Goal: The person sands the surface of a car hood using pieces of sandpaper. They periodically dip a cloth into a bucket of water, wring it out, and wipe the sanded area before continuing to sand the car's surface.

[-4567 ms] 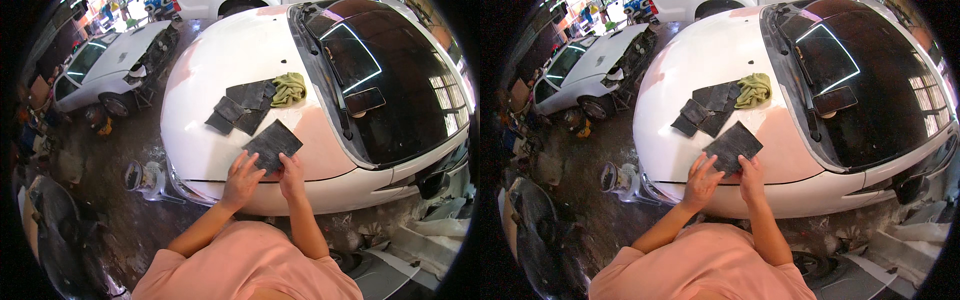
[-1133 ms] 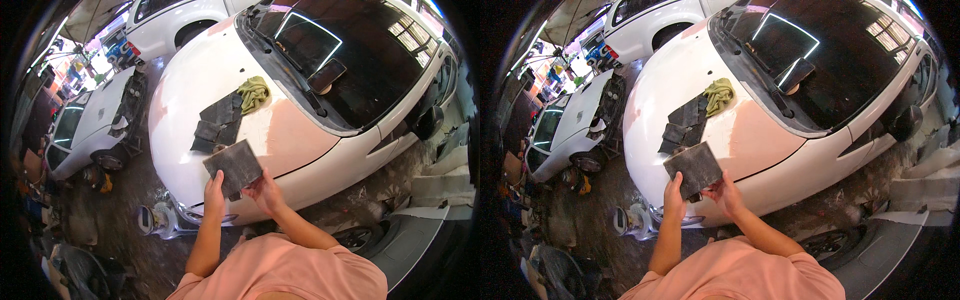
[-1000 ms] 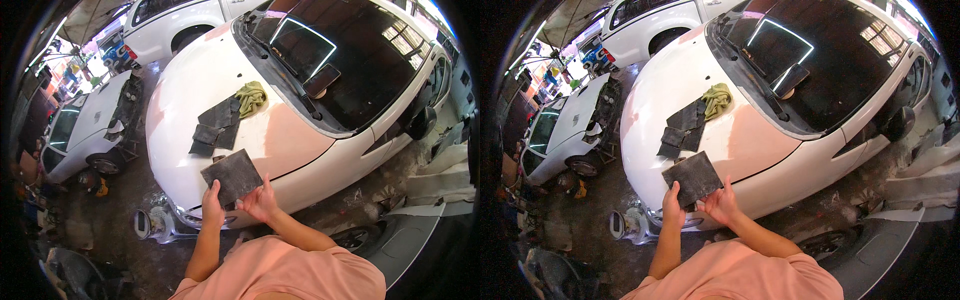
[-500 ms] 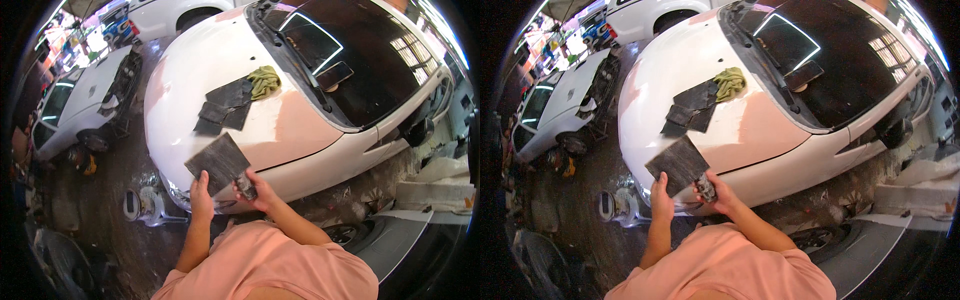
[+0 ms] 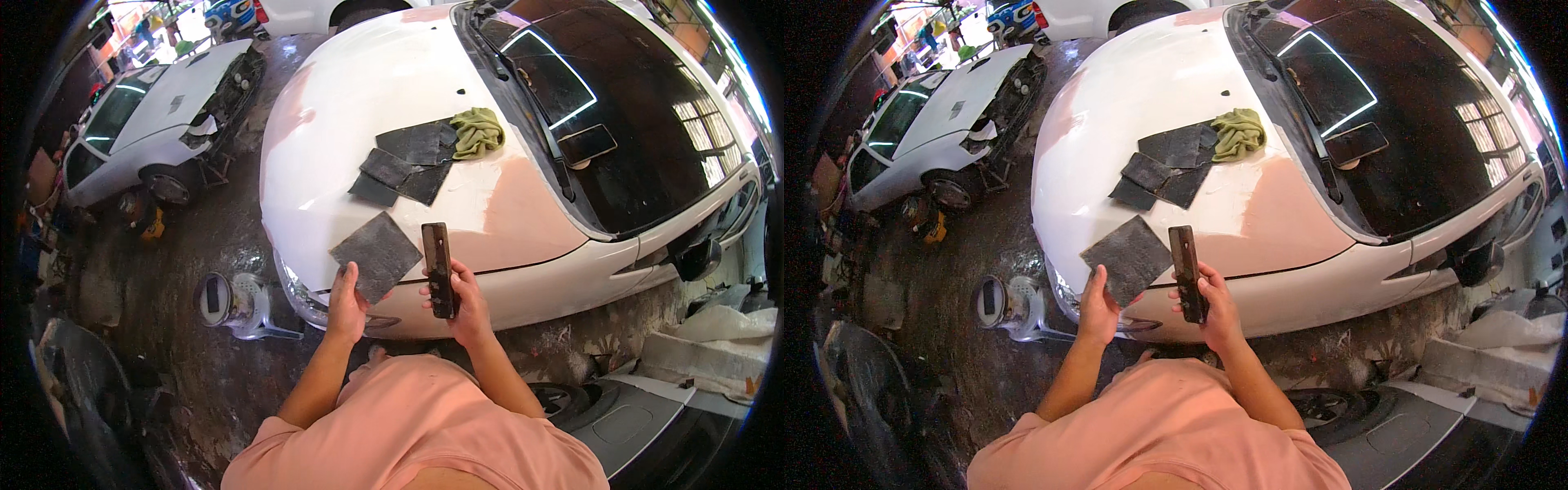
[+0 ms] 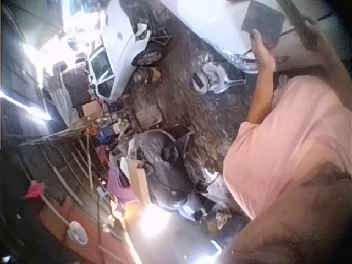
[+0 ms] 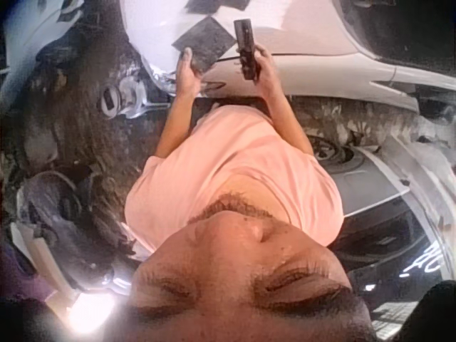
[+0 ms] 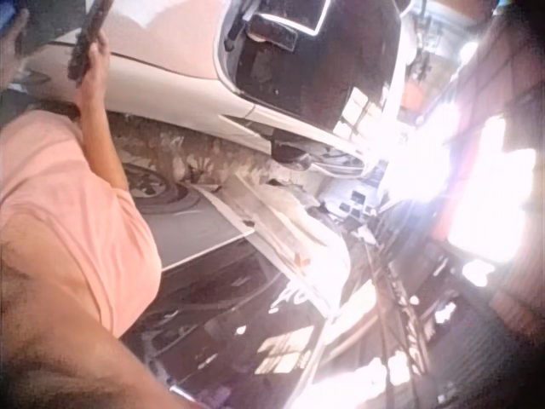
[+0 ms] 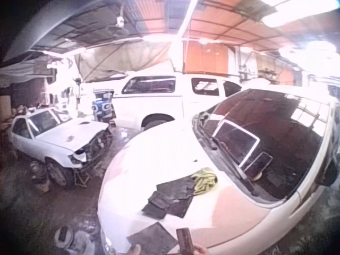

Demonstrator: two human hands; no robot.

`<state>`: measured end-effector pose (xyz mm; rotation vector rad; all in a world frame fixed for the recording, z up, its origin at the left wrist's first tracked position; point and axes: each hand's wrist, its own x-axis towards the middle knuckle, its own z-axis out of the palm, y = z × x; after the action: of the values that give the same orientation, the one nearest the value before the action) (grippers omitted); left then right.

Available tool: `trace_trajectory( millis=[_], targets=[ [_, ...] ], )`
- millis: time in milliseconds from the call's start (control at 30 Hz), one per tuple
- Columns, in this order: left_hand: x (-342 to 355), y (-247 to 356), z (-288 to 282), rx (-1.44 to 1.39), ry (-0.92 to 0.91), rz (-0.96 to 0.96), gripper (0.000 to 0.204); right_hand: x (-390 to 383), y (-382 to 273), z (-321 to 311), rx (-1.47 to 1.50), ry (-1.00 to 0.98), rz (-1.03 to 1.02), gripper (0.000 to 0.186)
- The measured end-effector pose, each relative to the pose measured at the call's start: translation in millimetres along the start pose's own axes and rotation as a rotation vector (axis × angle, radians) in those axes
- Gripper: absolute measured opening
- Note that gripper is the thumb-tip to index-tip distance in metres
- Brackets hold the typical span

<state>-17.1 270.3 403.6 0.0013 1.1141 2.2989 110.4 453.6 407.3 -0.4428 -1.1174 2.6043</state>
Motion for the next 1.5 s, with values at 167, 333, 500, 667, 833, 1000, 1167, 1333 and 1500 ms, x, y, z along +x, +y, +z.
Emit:
trace_trajectory(
  millis=[167, 333, 500, 667, 833, 1000, 1167, 1333, 1500],
  targets=[
    [-0.5, -10.8, 7.7, 0.014, 0.012, -0.007, 0.039, 1.3, 10.2, -9.7, -0.834, 0.002, -0.442, 0.042],
    [-1.0, -20.9, 3.9, 0.030, -0.001, -0.022, 0.038, -6.2, 11.6, -0.4, -0.558, 0.009, -0.272, 0.037],
    [-2.8, -27.8, 4.4, -0.032, -0.096, -0.062, 0.039, -14.3, 4.9, 7.7, -0.508, 0.006, -0.135, 0.036],
    [-14.0, -28.1, 18.9, 0.000, -0.119, -0.123, 0.039, -11.6, 14.6, 9.2, -0.999, -0.031, -0.507, 0.034],
    [-19.0, -33.2, 27.7, -0.081, -0.180, -0.117, 0.039, -11.3, 23.1, 6.0, -0.969, -0.040, -0.615, 0.041],
    [-21.1, -37.7, 26.3, -0.090, -0.252, -0.140, 0.039, -15.2, 14.6, 1.9, -1.089, -0.013, -0.720, 0.039],
    [-21.4, -42.3, 23.3, -0.120, -0.299, -0.144, 0.041, -17.2, 14.8, -0.3, -1.101, 0.014, -0.724, 0.037],
    [-20.5, -45.3, 29.8, -0.147, -0.310, -0.089, 0.041, -14.9, 16.4, 2.1, -1.157, 0.056, -0.770, 0.038],
    [-12.2, -49.9, 21.2, 0.037, -0.225, -0.010, 0.041, -5.9, 17.5, -1.0, -1.232, 0.053, -0.842, 0.040]
  ],
)
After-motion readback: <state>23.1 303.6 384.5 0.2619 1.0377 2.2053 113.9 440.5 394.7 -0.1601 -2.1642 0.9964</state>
